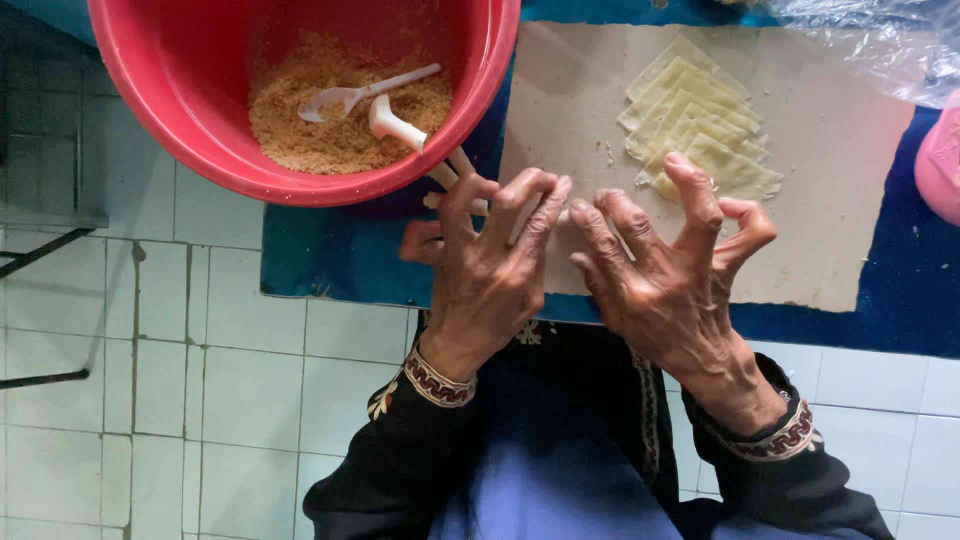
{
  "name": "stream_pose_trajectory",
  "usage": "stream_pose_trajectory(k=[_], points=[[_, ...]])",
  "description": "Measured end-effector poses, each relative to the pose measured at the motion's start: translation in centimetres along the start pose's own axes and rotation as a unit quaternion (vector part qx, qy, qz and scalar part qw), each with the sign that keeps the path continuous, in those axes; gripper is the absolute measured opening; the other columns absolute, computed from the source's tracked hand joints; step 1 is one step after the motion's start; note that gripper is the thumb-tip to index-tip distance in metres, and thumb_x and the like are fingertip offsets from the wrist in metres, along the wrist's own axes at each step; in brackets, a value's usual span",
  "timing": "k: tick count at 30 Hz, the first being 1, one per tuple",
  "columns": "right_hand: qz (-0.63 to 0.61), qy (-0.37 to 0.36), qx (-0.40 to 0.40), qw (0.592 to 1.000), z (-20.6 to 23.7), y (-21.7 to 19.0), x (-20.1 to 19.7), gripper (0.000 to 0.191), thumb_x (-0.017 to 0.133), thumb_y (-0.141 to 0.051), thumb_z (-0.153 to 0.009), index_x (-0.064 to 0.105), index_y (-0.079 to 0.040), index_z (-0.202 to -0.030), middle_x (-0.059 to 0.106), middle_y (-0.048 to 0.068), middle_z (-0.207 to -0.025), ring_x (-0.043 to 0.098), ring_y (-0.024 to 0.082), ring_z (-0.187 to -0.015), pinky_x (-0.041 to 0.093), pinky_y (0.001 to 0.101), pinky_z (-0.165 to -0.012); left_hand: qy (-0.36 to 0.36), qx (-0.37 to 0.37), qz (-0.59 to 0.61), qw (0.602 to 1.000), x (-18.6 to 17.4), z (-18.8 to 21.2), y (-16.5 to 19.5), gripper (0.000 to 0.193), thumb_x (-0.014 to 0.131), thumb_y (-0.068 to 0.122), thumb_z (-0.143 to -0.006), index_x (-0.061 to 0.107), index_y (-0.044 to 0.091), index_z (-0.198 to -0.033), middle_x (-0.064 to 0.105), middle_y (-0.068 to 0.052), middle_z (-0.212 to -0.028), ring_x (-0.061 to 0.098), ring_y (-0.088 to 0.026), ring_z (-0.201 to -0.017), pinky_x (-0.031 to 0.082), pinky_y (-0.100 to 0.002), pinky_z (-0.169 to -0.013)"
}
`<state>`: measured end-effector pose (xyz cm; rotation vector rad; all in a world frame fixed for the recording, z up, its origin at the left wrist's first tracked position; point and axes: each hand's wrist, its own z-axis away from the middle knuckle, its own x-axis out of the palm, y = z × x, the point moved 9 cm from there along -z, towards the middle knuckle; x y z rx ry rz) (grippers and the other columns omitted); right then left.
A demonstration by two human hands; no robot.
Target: The person spoons a brown sugar mixture from a red basin onto small square dough wrappers and folds each wrapper over the filling by hand, setting the folded pieces on the table. They repeat this cycle for a series of wrappers, occasionally reaching into a plastic bag for more dough pieces.
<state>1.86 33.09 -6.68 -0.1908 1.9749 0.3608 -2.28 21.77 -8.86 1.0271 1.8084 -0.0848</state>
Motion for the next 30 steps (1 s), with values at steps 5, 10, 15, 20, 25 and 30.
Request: stream_pose_trajectory(k=[5, 10, 15, 20, 25, 30], points=[[0.035, -0.046, -0.002, 0.998, -1.4, 0.3, 0.8, 0.047, 0.061, -0.047, -0.102, 0.074, -0.014, -0.131, 0.061, 0.006, -0.136, 0.03, 0.035, -0.142, 0.022, 0.0607, -0.1, 0.121, -0.07, 0.053, 0.989, -2.3, 0.9, -1.2, 0.054, 0.074, -0.001, -0.086, 0.064, 0.016, -0.136, 0.058, 0.0, -0.135, 0.048, -0.027, -0.131, 0.033, -0.041, -0.112], [0.086, -0.045, -0.022, 0.995, -2.5, 0.3, 1.5, 0.052, 0.064, -0.053, -0.105, 0.071, -0.013, -0.137, 0.056, 0.009, -0.14, 0.028, 0.036, -0.144, 0.022, 0.0624, -0.1, 0.213, -0.115, 0.098, 0.965, -3.6, 2.3, -2.5, 0.043, 0.078, 0.002, -0.089, 0.064, 0.013, -0.127, 0.061, -0.004, -0.126, 0.058, -0.022, -0.119, 0.036, -0.039, -0.105], [0.057, -0.04, -0.014, 0.997, -3.6, 1.6, 2.4, 0.046, 0.073, -0.04, -0.099, 0.069, -0.014, -0.137, 0.058, 0.005, -0.134, 0.032, 0.033, -0.142, 0.024, 0.0579, -0.101, 0.308, -0.149, 0.139, 0.929, -4.3, 3.5, -3.9, 0.035, 0.076, 0.001, -0.091, 0.06, 0.009, -0.122, 0.061, -0.006, -0.122, 0.057, -0.024, -0.116, 0.041, -0.038, -0.106], [-0.09, 0.018, 0.031, 0.995, -3.3, 2.4, 1.6, 0.031, 0.083, -0.032, -0.1, 0.069, -0.017, -0.124, 0.066, -0.001, -0.122, 0.038, 0.03, -0.139, 0.023, 0.0547, -0.104, 0.334, -0.181, 0.175, 0.908, -3.9, 4.2, -4.5, 0.035, 0.077, 0.005, -0.092, 0.057, 0.007, -0.121, 0.056, -0.01, -0.125, 0.053, -0.025, -0.117, 0.043, -0.037, -0.106], [-0.055, 0.037, 0.037, 0.997, -2.7, 2.8, 1.4, 0.019, 0.083, -0.029, -0.101, 0.071, -0.022, -0.115, 0.068, -0.004, -0.118, 0.04, 0.03, -0.137, 0.023, 0.0519, -0.103, 0.329, -0.179, 0.166, 0.912, -3.6, 4.4, -4.4, 0.036, 0.077, 0.007, -0.091, 0.057, 0.008, -0.121, 0.056, -0.009, -0.124, 0.053, -0.025, -0.117, 0.041, -0.037, -0.106], [0.033, 0.014, 0.0, 0.999, -2.6, 2.2, 1.5, 0.028, 0.08, -0.027, -0.1, 0.071, -0.019, -0.125, 0.063, -0.001, -0.124, 0.037, 0.03, -0.135, 0.022, 0.0522, -0.105, 0.332, -0.18, 0.153, 0.913, -3.6, 4.3, -4.3, 0.036, 0.078, 0.009, -0.09, 0.057, 0.009, -0.12, 0.056, -0.009, -0.123, 0.053, -0.025, -0.116, 0.039, -0.037, -0.107]])
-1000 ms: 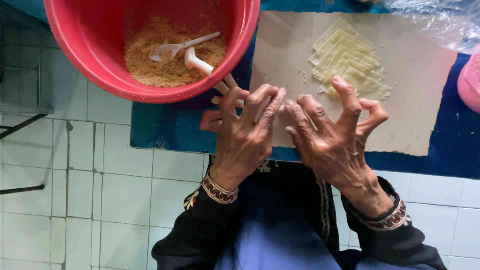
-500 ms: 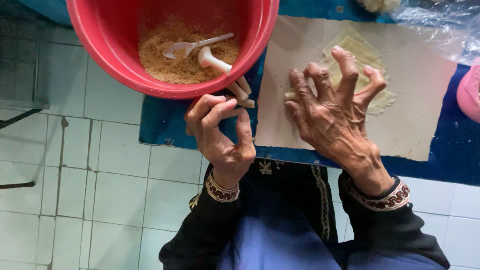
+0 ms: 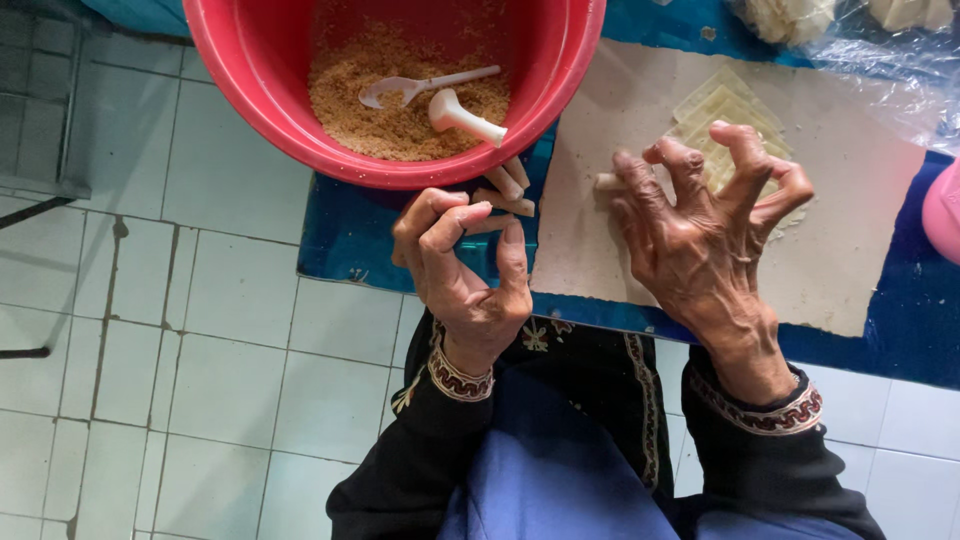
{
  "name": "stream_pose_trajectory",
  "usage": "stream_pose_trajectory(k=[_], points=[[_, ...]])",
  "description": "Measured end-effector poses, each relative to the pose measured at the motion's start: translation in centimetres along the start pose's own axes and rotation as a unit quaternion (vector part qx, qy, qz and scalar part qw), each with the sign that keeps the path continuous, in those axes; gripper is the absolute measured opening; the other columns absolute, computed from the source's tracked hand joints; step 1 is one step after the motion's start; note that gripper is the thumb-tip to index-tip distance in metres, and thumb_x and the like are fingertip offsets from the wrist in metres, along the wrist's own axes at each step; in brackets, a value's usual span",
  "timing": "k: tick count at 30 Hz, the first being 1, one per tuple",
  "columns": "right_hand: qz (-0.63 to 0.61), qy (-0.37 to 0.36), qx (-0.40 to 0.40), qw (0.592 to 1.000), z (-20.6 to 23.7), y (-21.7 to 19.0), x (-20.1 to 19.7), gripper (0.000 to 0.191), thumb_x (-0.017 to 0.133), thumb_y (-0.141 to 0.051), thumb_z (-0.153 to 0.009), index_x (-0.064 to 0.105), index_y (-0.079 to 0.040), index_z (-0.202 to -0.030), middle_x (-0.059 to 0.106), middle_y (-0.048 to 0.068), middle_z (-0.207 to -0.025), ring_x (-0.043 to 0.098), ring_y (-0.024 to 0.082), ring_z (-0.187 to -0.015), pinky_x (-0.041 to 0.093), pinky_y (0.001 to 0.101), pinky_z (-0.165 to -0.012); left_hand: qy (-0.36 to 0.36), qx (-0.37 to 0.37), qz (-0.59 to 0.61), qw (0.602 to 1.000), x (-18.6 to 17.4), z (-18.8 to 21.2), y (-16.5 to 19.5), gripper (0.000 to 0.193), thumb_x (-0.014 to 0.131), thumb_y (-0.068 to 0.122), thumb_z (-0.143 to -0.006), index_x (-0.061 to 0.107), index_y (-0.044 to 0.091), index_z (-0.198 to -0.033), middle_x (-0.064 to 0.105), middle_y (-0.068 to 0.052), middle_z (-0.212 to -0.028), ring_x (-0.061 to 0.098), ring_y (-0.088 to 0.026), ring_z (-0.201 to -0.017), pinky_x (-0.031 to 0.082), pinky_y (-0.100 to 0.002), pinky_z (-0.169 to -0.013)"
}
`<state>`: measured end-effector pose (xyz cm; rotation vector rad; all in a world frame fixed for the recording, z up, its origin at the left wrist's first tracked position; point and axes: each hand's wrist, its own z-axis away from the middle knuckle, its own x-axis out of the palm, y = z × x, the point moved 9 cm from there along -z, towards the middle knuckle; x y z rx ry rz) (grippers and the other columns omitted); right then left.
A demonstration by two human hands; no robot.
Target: The person spoons a brown sugar mixture from a red basin onto small square dough wrappers and folds each wrapper over the filling by hand, setting the folded pieces on the table. They repeat this cycle for a series of wrappers, occasionally reaching into a plastic bag for more dough pieces.
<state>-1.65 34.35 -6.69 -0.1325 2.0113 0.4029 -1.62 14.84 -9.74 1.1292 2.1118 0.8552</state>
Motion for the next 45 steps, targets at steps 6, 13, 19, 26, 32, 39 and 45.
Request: stream_pose_trajectory(k=[6, 13, 19, 26, 32, 39, 45], points=[[-0.018, -0.002, 0.006, 1.0, -0.2, -0.3, -0.3, 0.024, 0.081, -0.03, -0.102, 0.073, -0.025, -0.124, 0.061, -0.005, -0.127, 0.037, 0.031, -0.139, 0.023, 0.0512, -0.105, 0.02, -0.014, 0.028, 0.999, -0.2, 0.2, -0.4, 0.035, 0.077, 0.007, -0.091, 0.055, 0.007, -0.119, 0.053, -0.011, -0.125, 0.05, -0.024, -0.117, 0.043, -0.036, -0.106], [-0.062, 0.02, -0.016, 0.998, -2.6, -0.7, -0.2, 0.013, 0.076, -0.025, -0.105, 0.072, -0.019, -0.115, 0.068, -0.005, -0.112, 0.042, 0.025, -0.131, 0.023, 0.0488, -0.102, 0.041, -0.024, 0.06, 0.997, -0.3, 0.4, -0.6, 0.033, 0.075, -0.002, -0.093, 0.055, 0.006, -0.118, 0.053, -0.011, -0.124, 0.049, -0.023, -0.116, 0.045, -0.033, -0.102], [-0.306, 0.021, 0.07, 0.949, -4.7, -1.9, 0.3, 0.02, 0.079, -0.023, -0.102, 0.071, -0.015, -0.118, 0.07, -0.006, -0.104, 0.052, 0.024, -0.124, 0.026, 0.0473, -0.104, 0.035, -0.01, 0.054, 0.998, -0.4, -0.2, -0.3, 0.034, 0.074, -0.003, -0.093, 0.054, 0.007, -0.118, 0.057, -0.008, -0.119, 0.054, -0.024, -0.113, 0.044, -0.034, -0.1], [-0.288, 0.05, 0.018, 0.956, -6.3, -4.4, 0.8, 0.026, 0.08, -0.016, -0.091, 0.072, -0.015, -0.116, 0.072, 0.001, -0.111, 0.05, 0.027, -0.123, 0.029, 0.0464, -0.1, 0.013, 0.023, 0.017, 0.999, 0.1, -0.4, 0.4, 0.032, 0.071, -0.006, -0.095, 0.054, 0.008, -0.119, 0.061, -0.008, -0.115, 0.057, -0.026, -0.111, 0.043, -0.034, -0.1], [-0.17, 0.042, 0.103, 0.979, 1.1, 3.1, -1.8, 0.015, 0.086, -0.024, -0.094, 0.077, -0.025, -0.106, 0.073, -0.005, -0.111, 0.047, 0.024, -0.129, 0.023, 0.046, -0.108, -0.021, 0.04, -0.014, 0.999, 1.0, -0.3, 0.9, 0.032, 0.073, 0.002, -0.094, 0.055, 0.009, -0.119, 0.064, -0.005, -0.115, 0.059, -0.026, -0.116, 0.034, -0.041, -0.109], [-0.057, 0.0, 0.103, 0.993, 6.3, 8.7, -1.5, 0.017, 0.087, -0.031, -0.094, 0.08, -0.021, -0.106, 0.075, -0.006, -0.108, 0.047, 0.023, -0.127, 0.023, 0.0494, -0.109, -0.079, 0.051, -0.043, 0.995, 1.8, 0.0, 0.9, 0.033, 0.076, 0.007, -0.091, 0.057, 0.01, -0.118, 0.065, -0.004, -0.112, 0.058, -0.025, -0.113, 0.029, -0.041, -0.105], [0.022, 0.012, 0.059, 0.998, 5.9, 7.7, -0.5, 0.014, 0.083, -0.031, -0.102, 0.077, -0.019, -0.099, 0.074, -0.009, -0.105, 0.049, 0.017, -0.124, 0.024, 0.0471, -0.106, -0.175, 0.1, -0.078, 0.976, 4.2, -0.4, 3.4, 0.03, 0.076, 0.017, -0.099, 0.059, 0.019, -0.124, 0.066, 0.003, -0.125, 0.055, -0.023, -0.127, 0.031, -0.037, -0.106]])
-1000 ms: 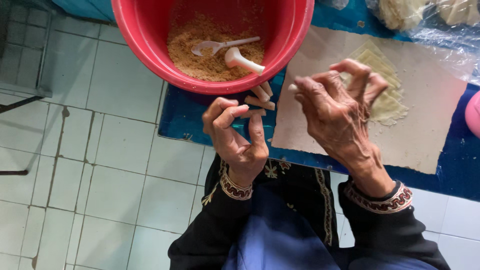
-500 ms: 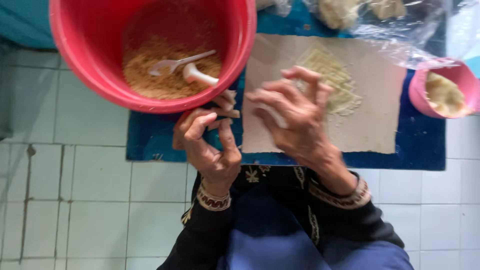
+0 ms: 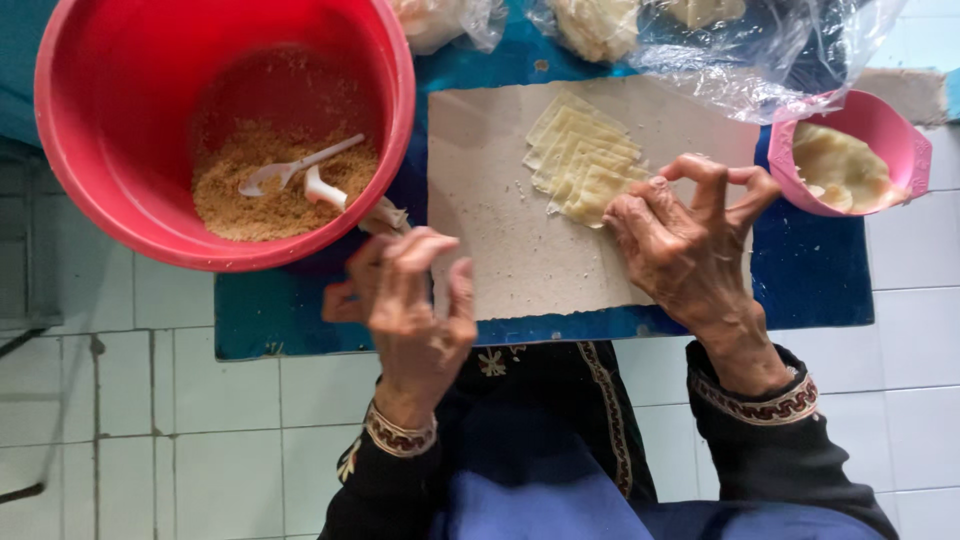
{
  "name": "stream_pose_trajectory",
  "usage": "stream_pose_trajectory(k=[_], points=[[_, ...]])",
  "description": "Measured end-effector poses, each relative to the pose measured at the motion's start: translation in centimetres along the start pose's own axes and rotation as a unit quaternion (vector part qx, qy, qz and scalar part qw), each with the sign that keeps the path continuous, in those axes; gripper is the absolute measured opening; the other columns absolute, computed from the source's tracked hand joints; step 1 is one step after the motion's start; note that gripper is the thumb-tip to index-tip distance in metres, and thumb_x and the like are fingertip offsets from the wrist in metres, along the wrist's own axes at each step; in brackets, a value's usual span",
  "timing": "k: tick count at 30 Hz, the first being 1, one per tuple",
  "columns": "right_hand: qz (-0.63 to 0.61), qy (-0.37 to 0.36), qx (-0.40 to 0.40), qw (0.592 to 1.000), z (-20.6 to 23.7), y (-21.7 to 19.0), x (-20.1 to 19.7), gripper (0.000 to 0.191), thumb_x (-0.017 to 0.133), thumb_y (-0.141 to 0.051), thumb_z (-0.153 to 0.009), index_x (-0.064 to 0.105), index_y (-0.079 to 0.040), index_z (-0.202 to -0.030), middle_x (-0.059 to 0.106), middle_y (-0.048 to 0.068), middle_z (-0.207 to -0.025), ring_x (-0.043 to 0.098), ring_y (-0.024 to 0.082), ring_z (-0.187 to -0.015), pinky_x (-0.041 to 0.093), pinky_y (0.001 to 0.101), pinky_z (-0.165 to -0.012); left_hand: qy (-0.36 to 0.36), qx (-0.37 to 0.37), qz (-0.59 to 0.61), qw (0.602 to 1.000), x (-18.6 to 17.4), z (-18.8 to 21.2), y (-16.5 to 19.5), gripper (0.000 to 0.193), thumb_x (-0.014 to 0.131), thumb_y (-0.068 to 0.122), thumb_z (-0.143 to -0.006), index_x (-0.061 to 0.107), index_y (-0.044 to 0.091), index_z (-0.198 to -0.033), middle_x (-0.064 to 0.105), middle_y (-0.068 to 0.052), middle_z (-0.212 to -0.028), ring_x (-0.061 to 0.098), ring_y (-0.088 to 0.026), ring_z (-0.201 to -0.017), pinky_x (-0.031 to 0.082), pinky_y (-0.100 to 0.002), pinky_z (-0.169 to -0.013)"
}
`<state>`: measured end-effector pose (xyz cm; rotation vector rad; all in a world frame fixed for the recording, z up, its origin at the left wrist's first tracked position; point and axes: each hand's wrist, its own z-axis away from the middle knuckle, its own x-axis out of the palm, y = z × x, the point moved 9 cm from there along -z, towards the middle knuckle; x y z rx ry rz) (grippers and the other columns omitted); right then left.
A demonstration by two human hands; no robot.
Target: The person spoons a brown sugar mixture from a red basin onto small square dough wrappers and folds each wrapper over the filling by hand, setting the folded pieces on the table. They repeat this cycle for a series of wrappers, occasionally reaching into a plastic bag for more dough pieces.
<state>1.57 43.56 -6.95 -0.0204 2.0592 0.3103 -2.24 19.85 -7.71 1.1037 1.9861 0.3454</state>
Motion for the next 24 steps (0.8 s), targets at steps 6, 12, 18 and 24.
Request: stream_pose_trajectory(k=[6, 12, 18, 24], points=[[-0.08, -0.003, -0.007, 0.997, -0.6, -0.9, -0.6, 0.011, 0.08, -0.027, -0.098, 0.074, -0.019, -0.104, 0.072, -0.006, -0.11, 0.05, 0.022, -0.122, 0.026, 0.0526, -0.102, -0.144, 0.072, 0.0, 0.987, 4.8, -0.9, 4.1, 0.038, 0.075, 0.019, -0.095, 0.06, 0.021, -0.13, 0.068, 0.007, -0.125, 0.051, -0.019, -0.128, 0.021, -0.05, -0.101], [-0.116, -0.014, 0.019, 0.993, -1.5, -0.3, 0.2, 0.01, 0.073, -0.019, -0.098, 0.068, -0.013, -0.105, 0.07, 0.001, -0.111, 0.052, 0.026, -0.12, 0.029, 0.0527, -0.098, -0.166, 0.103, -0.013, 0.981, 7.7, -1.8, 4.7, 0.053, 0.073, 0.013, -0.094, 0.055, 0.022, -0.143, 0.068, 0.005, -0.131, 0.046, -0.019, -0.132, 0.021, -0.051, -0.099], [-0.233, -0.033, 0.089, 0.968, -0.7, 1.8, 1.5, 0.01, 0.069, -0.017, -0.102, 0.067, -0.01, -0.109, 0.068, 0.005, -0.106, 0.059, 0.028, -0.113, 0.033, 0.0474, -0.098, -0.192, 0.112, -0.027, 0.975, 8.9, -1.0, 4.5, 0.062, 0.072, 0.011, -0.093, 0.049, 0.021, -0.15, 0.068, 0.005, -0.131, 0.046, -0.019, -0.132, 0.021, -0.053, -0.1], [-0.236, 0.007, 0.129, 0.963, -0.1, 3.8, 1.5, 0.008, 0.066, -0.014, -0.112, 0.064, -0.006, -0.111, 0.067, 0.011, -0.104, 0.061, 0.03, -0.103, 0.045, 0.0449, -0.095, -0.181, 0.127, -0.062, 0.973, 9.0, -0.6, 4.5, 0.057, 0.069, 0.012, -0.098, 0.049, 0.022, -0.15, 0.068, 0.006, -0.134, 0.044, -0.019, -0.135, 0.022, -0.053, -0.1]])
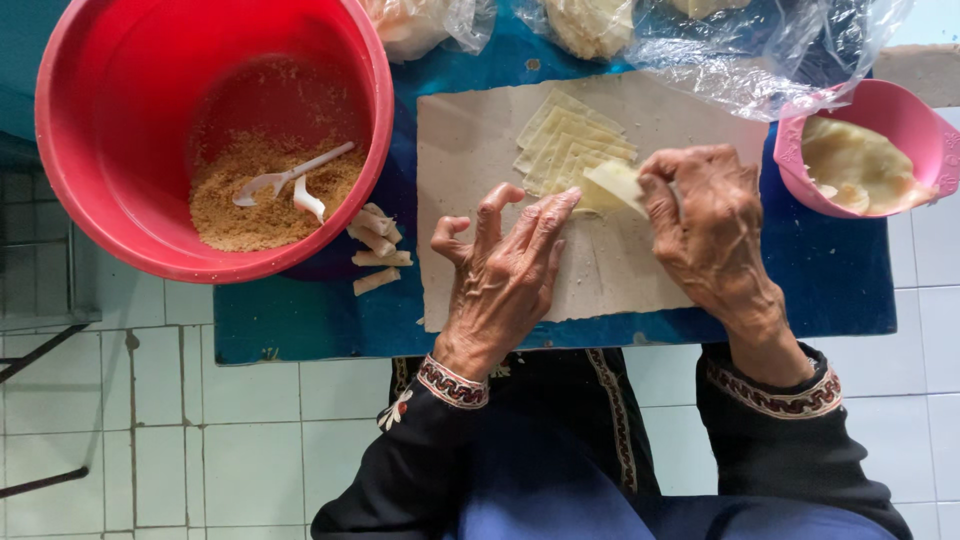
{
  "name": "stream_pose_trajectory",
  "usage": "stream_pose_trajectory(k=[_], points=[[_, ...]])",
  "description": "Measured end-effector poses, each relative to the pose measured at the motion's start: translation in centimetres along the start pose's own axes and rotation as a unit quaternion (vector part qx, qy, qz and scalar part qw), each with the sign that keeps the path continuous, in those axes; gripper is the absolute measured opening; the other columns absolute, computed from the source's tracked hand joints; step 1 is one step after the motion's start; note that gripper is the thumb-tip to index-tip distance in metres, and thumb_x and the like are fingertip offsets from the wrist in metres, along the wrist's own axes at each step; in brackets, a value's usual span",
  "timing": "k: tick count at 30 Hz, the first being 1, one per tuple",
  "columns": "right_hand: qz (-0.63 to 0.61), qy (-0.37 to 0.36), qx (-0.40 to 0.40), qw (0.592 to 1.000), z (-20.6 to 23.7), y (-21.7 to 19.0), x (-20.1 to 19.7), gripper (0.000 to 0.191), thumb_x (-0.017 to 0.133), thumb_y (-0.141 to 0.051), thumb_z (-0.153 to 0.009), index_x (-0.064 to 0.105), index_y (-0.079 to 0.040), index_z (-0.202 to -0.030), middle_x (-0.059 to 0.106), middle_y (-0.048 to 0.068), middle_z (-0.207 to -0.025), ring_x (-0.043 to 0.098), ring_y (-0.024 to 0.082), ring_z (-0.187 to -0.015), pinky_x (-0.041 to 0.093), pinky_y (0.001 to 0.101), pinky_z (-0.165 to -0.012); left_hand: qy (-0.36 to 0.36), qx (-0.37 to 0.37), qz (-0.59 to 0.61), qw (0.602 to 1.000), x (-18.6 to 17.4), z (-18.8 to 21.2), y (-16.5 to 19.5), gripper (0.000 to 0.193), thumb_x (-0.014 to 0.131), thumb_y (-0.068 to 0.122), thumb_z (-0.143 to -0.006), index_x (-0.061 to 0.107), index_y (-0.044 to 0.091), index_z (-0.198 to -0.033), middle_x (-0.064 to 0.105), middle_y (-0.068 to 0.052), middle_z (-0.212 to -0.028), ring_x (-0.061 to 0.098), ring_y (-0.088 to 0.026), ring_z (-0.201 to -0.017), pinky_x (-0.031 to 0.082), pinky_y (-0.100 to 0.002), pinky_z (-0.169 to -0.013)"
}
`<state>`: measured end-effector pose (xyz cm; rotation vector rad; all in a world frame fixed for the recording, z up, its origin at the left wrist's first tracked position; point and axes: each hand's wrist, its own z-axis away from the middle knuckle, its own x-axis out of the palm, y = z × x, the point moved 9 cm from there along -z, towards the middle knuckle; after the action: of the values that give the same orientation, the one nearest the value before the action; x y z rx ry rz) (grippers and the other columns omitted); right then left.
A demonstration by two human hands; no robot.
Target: The person spoons a brown sugar mixture from a red basin onto small square dough wrappers and folds each wrapper over the filling by hand, setting the folded pieces on the table. They repeat this cycle for a series of wrappers, occasionally reaching into a plastic bag for more dough pieces.
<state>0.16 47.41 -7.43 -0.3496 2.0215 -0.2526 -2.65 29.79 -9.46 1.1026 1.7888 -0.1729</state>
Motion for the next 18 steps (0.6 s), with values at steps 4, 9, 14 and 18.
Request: stream_pose_trajectory(k=[4, 9, 14, 18], points=[[0.01, 0.029, 0.021, 0.999, -0.6, 0.8, -1.1, 0.009, 0.066, -0.011, -0.114, 0.063, -0.003, -0.113, 0.069, 0.013, -0.102, 0.063, 0.031, -0.092, 0.051, 0.0444, -0.084, 0.002, -0.005, 0.006, 1.0, 0.2, 0.0, 0.0, 0.055, 0.068, 0.013, -0.098, 0.05, 0.022, -0.15, 0.068, 0.006, -0.133, 0.044, -0.019, -0.135, 0.021, -0.054, -0.101], [-0.111, 0.028, 0.02, 0.993, -2.3, 0.3, -3.0, 0.008, 0.06, -0.008, -0.119, 0.057, 0.0, -0.117, 0.068, 0.012, -0.097, 0.069, 0.018, -0.084, 0.057, 0.0314, -0.074, 0.008, -0.031, 0.059, 0.998, -0.1, -0.3, -0.6, 0.055, 0.073, 0.016, -0.097, 0.053, 0.023, -0.147, 0.069, 0.009, -0.127, 0.049, -0.016, -0.132, 0.022, -0.052, -0.101], [-0.134, 0.008, -0.007, 0.991, -3.9, -3.0, -2.9, 0.006, 0.061, -0.009, -0.111, 0.057, -0.004, -0.111, 0.066, 0.01, -0.097, 0.066, 0.02, -0.082, 0.054, 0.0341, -0.07, 0.114, -0.057, 0.141, 0.982, -3.2, 0.1, -1.8, 0.061, 0.082, 0.015, -0.09, 0.053, 0.022, -0.143, 0.066, 0.006, -0.132, 0.053, -0.018, -0.13, 0.026, -0.045, -0.108], [0.037, -0.006, -0.145, 0.989, -2.3, -9.5, -0.6, 0.012, 0.068, 0.001, -0.101, 0.062, -0.008, -0.106, 0.062, 0.008, -0.092, 0.061, 0.026, -0.083, 0.042, 0.0438, -0.081, 0.119, -0.085, 0.216, 0.965, -6.0, 2.5, -4.4, 0.062, 0.078, 0.006, -0.095, 0.05, 0.015, -0.149, 0.062, 0.001, -0.14, 0.053, -0.02, -0.131, 0.043, -0.035, -0.115]])
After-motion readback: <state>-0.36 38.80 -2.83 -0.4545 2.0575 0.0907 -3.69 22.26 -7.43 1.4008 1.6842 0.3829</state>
